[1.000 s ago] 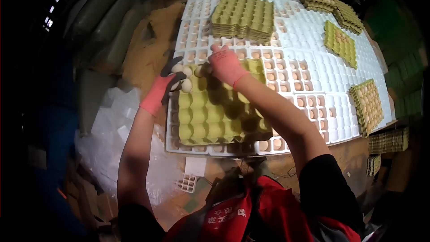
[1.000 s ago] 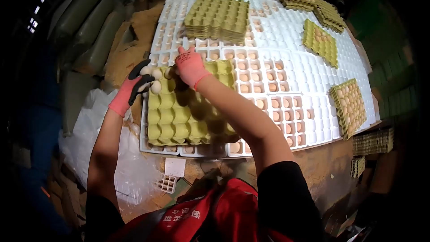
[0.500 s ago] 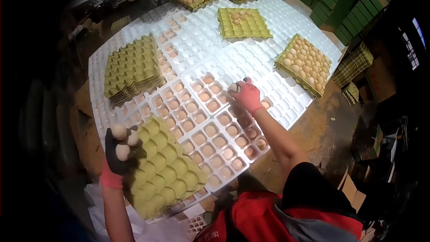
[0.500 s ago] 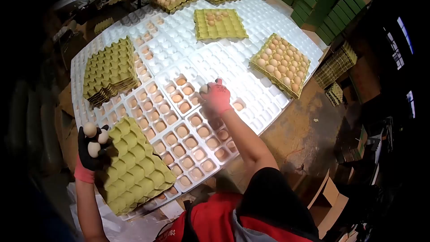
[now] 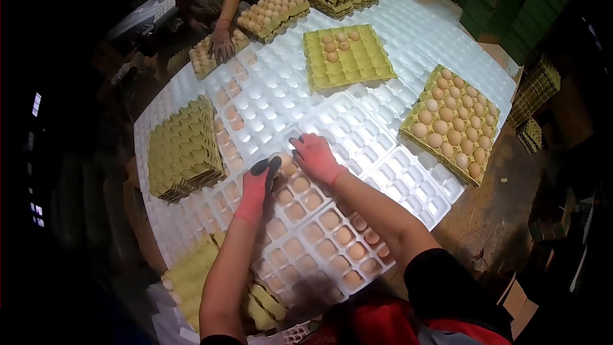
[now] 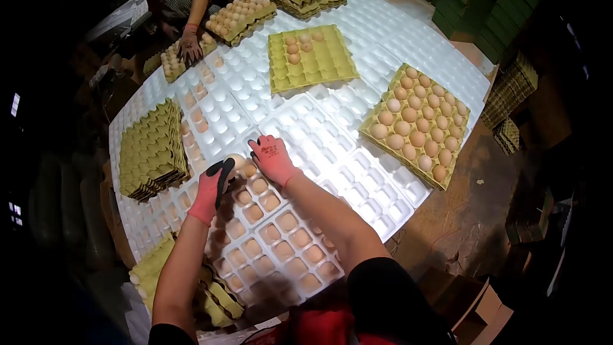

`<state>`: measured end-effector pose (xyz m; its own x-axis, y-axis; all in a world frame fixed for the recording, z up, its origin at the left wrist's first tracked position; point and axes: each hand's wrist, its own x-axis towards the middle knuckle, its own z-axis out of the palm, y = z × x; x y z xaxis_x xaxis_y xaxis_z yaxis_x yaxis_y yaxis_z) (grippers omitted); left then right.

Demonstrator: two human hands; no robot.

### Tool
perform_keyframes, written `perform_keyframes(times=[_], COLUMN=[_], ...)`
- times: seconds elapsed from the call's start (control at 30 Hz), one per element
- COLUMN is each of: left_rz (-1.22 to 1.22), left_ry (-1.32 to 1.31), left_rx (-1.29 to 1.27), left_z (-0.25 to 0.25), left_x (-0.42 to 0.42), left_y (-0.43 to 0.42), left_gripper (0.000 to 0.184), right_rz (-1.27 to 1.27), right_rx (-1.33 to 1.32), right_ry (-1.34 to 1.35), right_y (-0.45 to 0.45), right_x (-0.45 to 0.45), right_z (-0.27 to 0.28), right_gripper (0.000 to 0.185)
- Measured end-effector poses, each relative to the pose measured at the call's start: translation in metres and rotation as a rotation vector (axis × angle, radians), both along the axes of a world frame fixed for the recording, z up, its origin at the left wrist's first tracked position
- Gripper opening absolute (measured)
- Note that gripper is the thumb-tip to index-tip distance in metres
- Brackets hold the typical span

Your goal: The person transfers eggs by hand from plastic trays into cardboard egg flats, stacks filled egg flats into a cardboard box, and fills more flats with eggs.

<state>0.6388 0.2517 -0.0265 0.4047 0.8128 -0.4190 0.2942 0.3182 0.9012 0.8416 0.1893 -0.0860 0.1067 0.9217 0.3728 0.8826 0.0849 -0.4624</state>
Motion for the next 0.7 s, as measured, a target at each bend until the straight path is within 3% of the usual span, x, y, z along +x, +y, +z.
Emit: perform_keyframes(times=[0.07, 0.13, 0.17, 0.27, 0.37, 0.47, 0.5, 0.53, 0.6, 0.63, 0.7], left_rz=[-0.039, -0.167, -0.352, -0.405, -0.645, -0.159, 0.01, 0.139, 0.025, -0.056, 0.009], left_ry=[0.318, 0.667, 0.862, 0.95, 1.065, 0.71, 0.491, 0.497, 0.665, 0.635, 0.645], left_rx=[0.863, 1.036, 1.144, 1.087, 0.977, 1.1, 1.013, 1.023, 0.956, 1.001, 1.072], left_z=[-0.019, 0.017, 0.005, -0.009, -0.007, -0.021, -0.028, -0.073, -0.11, -0.085, -0.063], left_x=[0.041, 0.079, 0.083, 0.078, 0.063, 0.048, 0.043, 0.034, 0.023, 0.027, 0.029], left_y=[0.012, 0.0, 0.01, 0.004, 0.001, 0.013, 0.021, 0.035, 0.039, 0.028, 0.013], left_gripper=[0.032, 0.038, 0.041, 0.057, 0.066, 0.066, 0.064, 0.063, 0.063, 0.063, 0.059], right_rz=[-0.142, -0.301, -0.282, -0.271, -0.3, -0.268, -0.27, -0.278, -0.242, -0.224, -0.23], right_rx=[0.1, 0.148, 0.148, 0.131, 0.116, 0.067, 0.078, 0.084, 0.05, 0.089, 0.119], right_ry=[0.153, 0.284, 0.329, 0.449, 0.453, 0.529, 0.555, 0.538, 0.568, 0.566, 0.584], right_y=[-0.014, -0.037, -0.045, -0.055, -0.055, -0.057, -0.057, -0.057, -0.058, -0.059, -0.06], right_x=[0.002, 0.006, 0.01, 0.017, 0.012, 0.015, 0.015, 0.014, 0.012, 0.012, 0.006], right_z=[-0.007, -0.01, -0.012, -0.011, -0.012, -0.002, -0.004, -0.008, -0.003, 0.005, 0.022], right_gripper=[0.042, 0.043, 0.043, 0.044, 0.044, 0.043, 0.042, 0.041, 0.041, 0.04, 0.036])
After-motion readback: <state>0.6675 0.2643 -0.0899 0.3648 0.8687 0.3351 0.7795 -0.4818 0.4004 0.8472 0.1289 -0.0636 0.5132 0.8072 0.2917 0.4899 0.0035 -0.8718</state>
